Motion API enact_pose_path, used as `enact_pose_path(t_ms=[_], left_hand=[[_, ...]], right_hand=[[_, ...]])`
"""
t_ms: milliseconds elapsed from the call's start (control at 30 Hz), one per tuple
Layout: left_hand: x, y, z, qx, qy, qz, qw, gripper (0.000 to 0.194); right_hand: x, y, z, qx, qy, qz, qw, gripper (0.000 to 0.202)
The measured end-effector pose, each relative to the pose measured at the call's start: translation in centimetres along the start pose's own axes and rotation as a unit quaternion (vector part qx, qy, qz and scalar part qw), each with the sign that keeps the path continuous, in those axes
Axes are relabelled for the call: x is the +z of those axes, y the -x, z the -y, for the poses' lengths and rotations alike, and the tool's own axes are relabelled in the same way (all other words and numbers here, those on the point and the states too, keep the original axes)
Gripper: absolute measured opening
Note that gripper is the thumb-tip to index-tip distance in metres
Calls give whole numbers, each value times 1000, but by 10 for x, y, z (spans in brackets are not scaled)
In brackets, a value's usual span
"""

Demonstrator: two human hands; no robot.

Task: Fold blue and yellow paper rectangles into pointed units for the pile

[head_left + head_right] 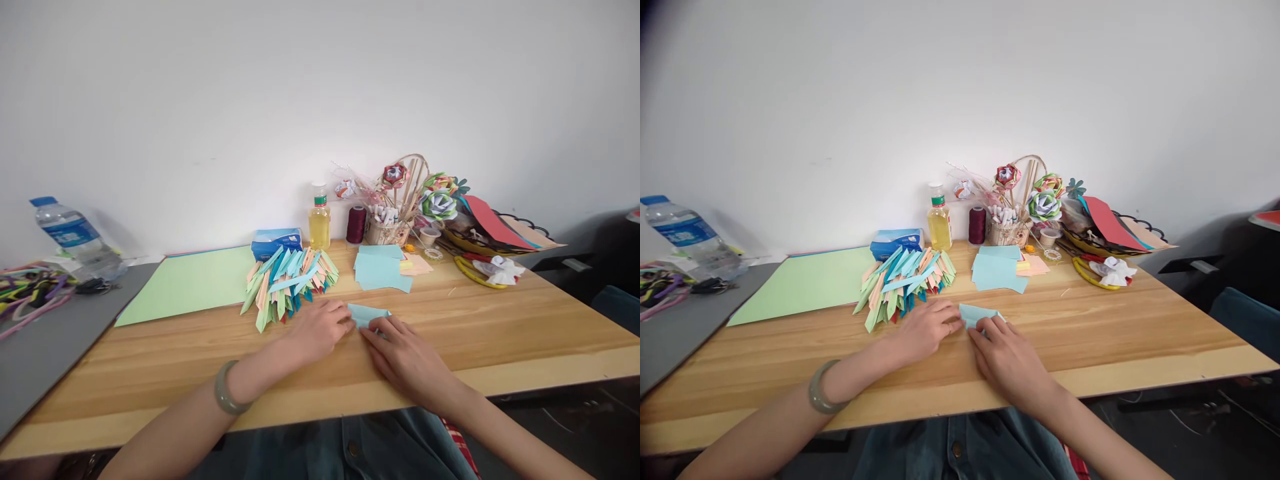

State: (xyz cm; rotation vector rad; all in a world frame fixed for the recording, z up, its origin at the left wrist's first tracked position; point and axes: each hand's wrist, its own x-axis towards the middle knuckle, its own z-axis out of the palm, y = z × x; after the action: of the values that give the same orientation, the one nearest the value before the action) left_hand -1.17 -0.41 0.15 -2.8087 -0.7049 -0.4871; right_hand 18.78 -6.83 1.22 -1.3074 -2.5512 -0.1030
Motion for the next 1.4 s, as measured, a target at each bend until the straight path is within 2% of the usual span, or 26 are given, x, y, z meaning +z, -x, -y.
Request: enact_pose_path(t_ms=[133,200,300,333,500,600,800,933,1067,1167,1300,1400], left_hand=[[4,0,0,8,24,12,1000,23],[7,1,5,9,39,10,999,27],[10,3,13,21,57,16,998,30],[11,4,16,25,60,20,998,30],[10,5,25,35,54,39,997,31],[7,5,26,33,41,36,998,34],[6,2,25,56,35,32,997,32],[8,1,25,74,36,30,996,33],[9,-1,26,73,45,50,995,36],[11,-2,28,68,52,63,994,37],[13,-3,29,67,54,58,995,35],[13,-3,28,66,49,46,996,35]], right_hand=[[-2,-9,3,27,-55,36,997,30],[-4,-16,-8,49,-117,46,991,28],[-3,-32,-33,123,-145,3,982,24],[0,-39,-41,142,-158,9,977,23],[11,-63,-58,170,-277,95,941,23],[11,-63,-55,183,-263,108,941,18],[8,-51,-46,195,-212,67,955,10],[9,-45,-42,177,-173,38,968,13],[12,-38,-36,118,-109,-3,987,19],[15,-34,-33,64,-43,-11,997,20],[15,-30,-31,-13,51,-13,999,16],[14,-29,-30,-41,82,-14,996,13]])
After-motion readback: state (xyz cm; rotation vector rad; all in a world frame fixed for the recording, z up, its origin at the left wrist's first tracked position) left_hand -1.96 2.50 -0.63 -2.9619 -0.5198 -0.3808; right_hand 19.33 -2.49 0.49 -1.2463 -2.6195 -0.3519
